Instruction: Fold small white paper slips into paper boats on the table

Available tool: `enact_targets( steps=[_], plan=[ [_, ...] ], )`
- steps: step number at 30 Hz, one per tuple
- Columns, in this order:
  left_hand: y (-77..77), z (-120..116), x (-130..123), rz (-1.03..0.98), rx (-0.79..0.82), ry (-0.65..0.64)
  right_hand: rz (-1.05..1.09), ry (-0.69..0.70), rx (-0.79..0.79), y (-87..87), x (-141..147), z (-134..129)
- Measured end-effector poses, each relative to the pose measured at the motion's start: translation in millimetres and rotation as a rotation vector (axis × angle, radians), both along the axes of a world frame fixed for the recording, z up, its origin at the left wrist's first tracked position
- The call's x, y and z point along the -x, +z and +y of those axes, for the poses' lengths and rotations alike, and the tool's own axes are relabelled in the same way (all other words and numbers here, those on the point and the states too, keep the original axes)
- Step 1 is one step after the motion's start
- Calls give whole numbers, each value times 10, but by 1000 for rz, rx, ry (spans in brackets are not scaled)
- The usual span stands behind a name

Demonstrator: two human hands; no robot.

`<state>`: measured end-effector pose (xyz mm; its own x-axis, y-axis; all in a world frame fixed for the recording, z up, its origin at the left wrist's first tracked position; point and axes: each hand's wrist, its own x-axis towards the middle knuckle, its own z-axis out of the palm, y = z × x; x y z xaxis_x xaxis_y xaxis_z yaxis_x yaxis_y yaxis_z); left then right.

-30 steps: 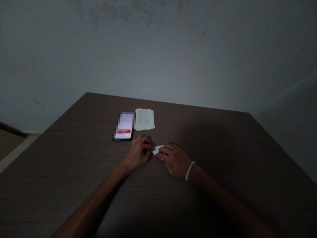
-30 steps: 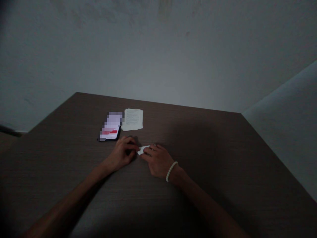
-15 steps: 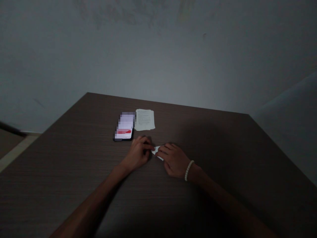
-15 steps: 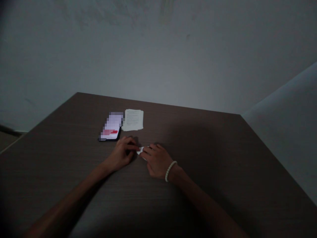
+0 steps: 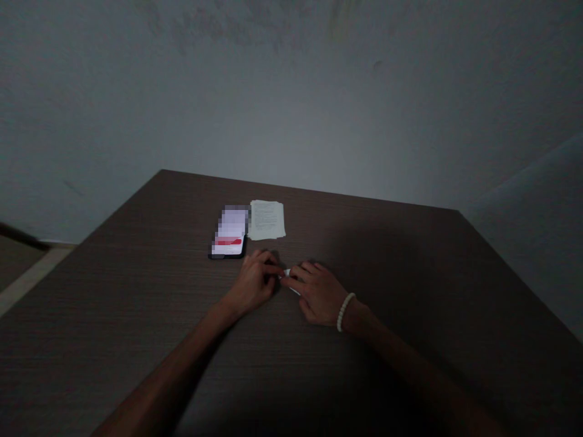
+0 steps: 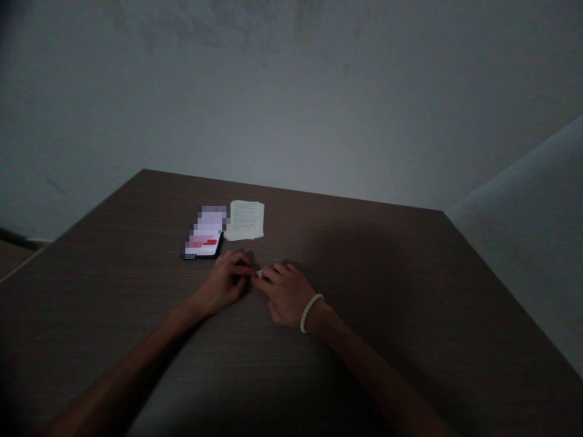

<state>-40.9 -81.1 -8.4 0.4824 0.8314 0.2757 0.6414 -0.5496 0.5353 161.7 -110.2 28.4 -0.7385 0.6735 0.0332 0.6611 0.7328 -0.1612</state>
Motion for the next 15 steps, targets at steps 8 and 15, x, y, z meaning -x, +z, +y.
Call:
enact_targets(
  steps=[8, 15],
  plan=[
    [0, -11, 0, 2, 5, 10, -5, 2, -9, 9, 14, -4],
    [-15, -13, -5, -11, 2, 17, 58, -10, 18, -60, -67, -60]
  ],
)
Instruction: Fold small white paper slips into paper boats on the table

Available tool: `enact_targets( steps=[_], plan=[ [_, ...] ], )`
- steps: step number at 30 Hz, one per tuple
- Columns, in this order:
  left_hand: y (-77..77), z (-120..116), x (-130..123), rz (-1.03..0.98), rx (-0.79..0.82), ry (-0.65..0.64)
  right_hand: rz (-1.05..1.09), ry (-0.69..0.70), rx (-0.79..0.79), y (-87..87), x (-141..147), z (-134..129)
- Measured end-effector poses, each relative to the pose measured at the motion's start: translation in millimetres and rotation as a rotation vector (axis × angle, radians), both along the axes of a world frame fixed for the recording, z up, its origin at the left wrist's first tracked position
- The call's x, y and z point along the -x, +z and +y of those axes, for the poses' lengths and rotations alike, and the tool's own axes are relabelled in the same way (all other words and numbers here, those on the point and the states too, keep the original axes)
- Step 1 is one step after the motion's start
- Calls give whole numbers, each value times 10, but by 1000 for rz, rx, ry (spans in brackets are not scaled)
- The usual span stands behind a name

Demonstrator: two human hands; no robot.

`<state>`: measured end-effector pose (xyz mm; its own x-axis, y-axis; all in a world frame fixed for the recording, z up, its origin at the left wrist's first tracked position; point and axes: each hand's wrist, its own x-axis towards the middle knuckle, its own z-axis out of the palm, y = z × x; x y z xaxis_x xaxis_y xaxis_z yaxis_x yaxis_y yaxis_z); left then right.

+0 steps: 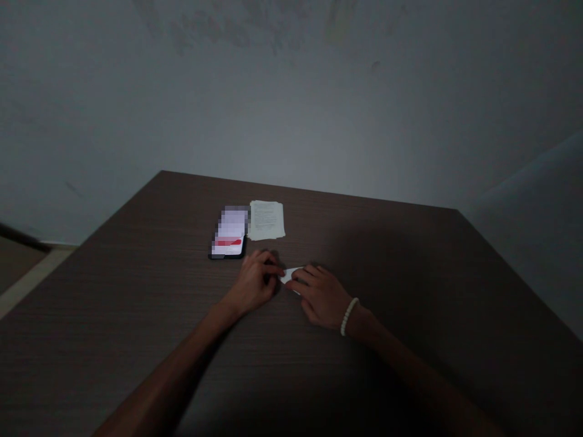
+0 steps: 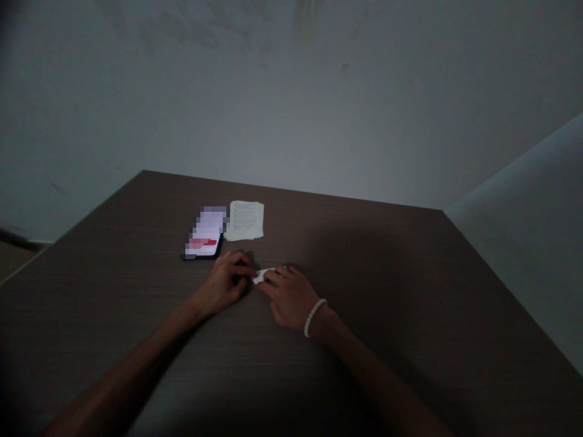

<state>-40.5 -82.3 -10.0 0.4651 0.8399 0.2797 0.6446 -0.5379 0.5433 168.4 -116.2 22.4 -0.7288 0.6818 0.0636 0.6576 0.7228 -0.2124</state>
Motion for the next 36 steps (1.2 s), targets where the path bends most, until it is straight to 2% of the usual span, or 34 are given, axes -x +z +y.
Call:
enact_targets(
  steps=[7, 13, 19, 25, 31, 33, 36],
  plan=[
    [51, -33, -28, 43, -4, 10, 141, -49, 19, -123, -58, -64],
    [40, -40, -23, 52, -31, 13, 244, -57, 20, -157, -71, -87],
    [2, -20, 2, 18, -65, 4, 440, -249, -36, -204, -224, -17],
    [-25, -9, -7, -16, -115, 21, 467, -273, -23, -306, -280, 36],
    [-73, -51, -11, 49, -167, -110, 477, -291, -45, -346, -268, 35],
    [-52, -76, -17, 92, -176, -159, 487, -284, -48, -356, -271, 33],
    [0, -109, -32, 141, -183, -164, 510, -281, -51, -374, -271, 35]
  ],
)
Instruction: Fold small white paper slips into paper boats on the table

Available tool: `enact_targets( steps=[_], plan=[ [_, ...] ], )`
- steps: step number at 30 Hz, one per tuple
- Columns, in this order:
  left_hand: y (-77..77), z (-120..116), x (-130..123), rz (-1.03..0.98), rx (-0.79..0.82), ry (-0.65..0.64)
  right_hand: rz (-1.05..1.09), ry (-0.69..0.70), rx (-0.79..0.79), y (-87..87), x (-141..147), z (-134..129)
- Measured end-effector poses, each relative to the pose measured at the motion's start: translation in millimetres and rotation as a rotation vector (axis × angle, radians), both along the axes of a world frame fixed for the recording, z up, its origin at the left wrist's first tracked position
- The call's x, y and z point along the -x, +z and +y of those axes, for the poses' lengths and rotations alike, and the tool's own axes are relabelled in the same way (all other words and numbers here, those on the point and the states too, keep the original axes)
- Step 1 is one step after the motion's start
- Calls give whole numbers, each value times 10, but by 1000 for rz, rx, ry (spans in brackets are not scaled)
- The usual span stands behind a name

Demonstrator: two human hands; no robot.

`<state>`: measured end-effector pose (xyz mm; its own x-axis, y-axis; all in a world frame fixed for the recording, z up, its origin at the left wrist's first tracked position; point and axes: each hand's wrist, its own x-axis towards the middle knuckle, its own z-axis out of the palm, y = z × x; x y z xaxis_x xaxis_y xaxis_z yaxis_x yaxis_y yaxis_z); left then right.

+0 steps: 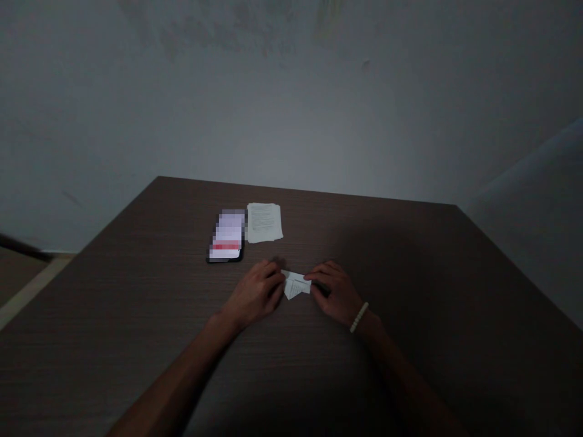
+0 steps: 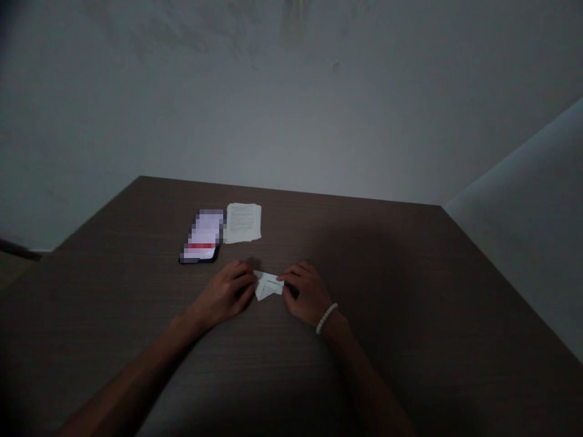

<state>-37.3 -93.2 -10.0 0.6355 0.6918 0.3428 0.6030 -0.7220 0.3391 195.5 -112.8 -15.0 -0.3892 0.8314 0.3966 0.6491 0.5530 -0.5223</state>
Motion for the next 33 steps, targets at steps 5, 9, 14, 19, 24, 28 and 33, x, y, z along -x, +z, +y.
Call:
enact_targets(
  steps=[5, 9, 14, 19, 24, 28, 33],
  plan=[
    [52, -36, -15, -3, -45, -53, 19, -12, 7, -41, 2, 3],
    [38, -55, -11, -17, -69, -102, 57, -17, 0, -49, 7, -1],
    [-41, -51, -6, -13, -110, -98, 122, -13, -26, -26, 29, -2],
    [-56, -48, -12, 14, -125, -80, 134, -14, -16, -17, 42, -10],
    [-1, -57, -19, 36, -139, -70, 122, -25, -5, -4, 49, -24],
    [20, -58, -30, 53, -153, -68, 111, -30, -1, -6, 54, -28],
    [22, -54, -37, 90, -153, -68, 113, -30, 5, -8, 53, -34]
  ],
)
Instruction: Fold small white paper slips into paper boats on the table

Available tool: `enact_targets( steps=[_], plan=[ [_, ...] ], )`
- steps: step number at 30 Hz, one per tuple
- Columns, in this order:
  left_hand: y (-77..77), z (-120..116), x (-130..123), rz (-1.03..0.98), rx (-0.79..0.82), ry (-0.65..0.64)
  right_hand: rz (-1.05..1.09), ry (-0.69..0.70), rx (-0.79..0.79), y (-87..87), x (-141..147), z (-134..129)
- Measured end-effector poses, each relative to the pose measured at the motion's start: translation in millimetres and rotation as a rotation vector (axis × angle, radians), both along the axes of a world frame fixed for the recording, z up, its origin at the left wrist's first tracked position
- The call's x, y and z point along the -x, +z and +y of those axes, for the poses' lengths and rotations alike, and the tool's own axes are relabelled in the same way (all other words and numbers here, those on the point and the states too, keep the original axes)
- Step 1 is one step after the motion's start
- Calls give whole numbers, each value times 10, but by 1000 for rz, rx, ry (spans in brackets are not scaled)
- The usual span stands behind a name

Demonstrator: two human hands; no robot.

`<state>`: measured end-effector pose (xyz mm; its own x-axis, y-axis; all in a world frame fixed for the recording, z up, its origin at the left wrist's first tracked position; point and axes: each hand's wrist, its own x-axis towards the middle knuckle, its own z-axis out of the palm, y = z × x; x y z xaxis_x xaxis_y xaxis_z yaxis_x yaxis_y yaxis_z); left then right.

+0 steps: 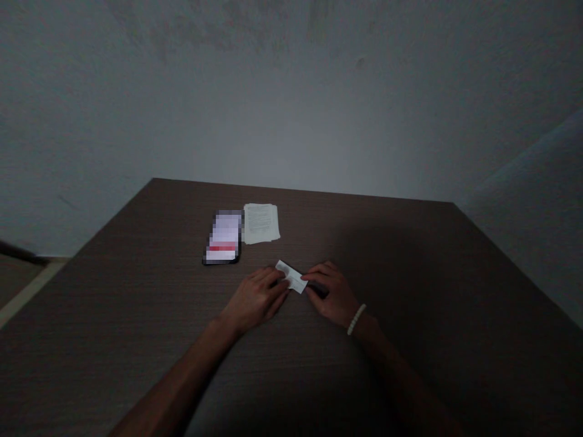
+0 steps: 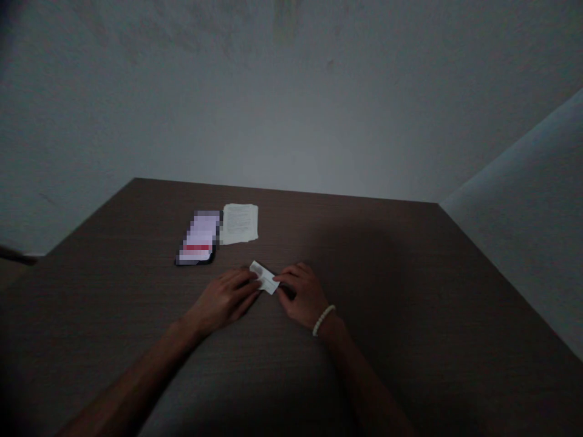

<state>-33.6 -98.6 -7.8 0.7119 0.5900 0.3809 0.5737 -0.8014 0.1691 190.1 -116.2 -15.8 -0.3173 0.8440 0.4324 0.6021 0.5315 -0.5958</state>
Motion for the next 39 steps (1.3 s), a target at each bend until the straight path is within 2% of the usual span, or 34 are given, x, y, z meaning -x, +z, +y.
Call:
enact_targets(
  steps=[8, 22, 27, 33, 39],
  plan=[
    [-3, 5, -1, -25, -24, 9, -39, -6, -33, 27, 9, -20],
    [-10, 3, -6, -30, -27, 20, -242, 14, -147, 32, 4, -34],
    [8, 3, -13, -11, 4, 9, -256, 15, -123, 35, 9, -33],
    [39, 5, -19, -63, 144, -55, -273, 27, -57, 62, 15, -38],
    [73, -15, -26, -64, 157, -66, -263, 21, -41, 85, 28, -39]
  ],
)
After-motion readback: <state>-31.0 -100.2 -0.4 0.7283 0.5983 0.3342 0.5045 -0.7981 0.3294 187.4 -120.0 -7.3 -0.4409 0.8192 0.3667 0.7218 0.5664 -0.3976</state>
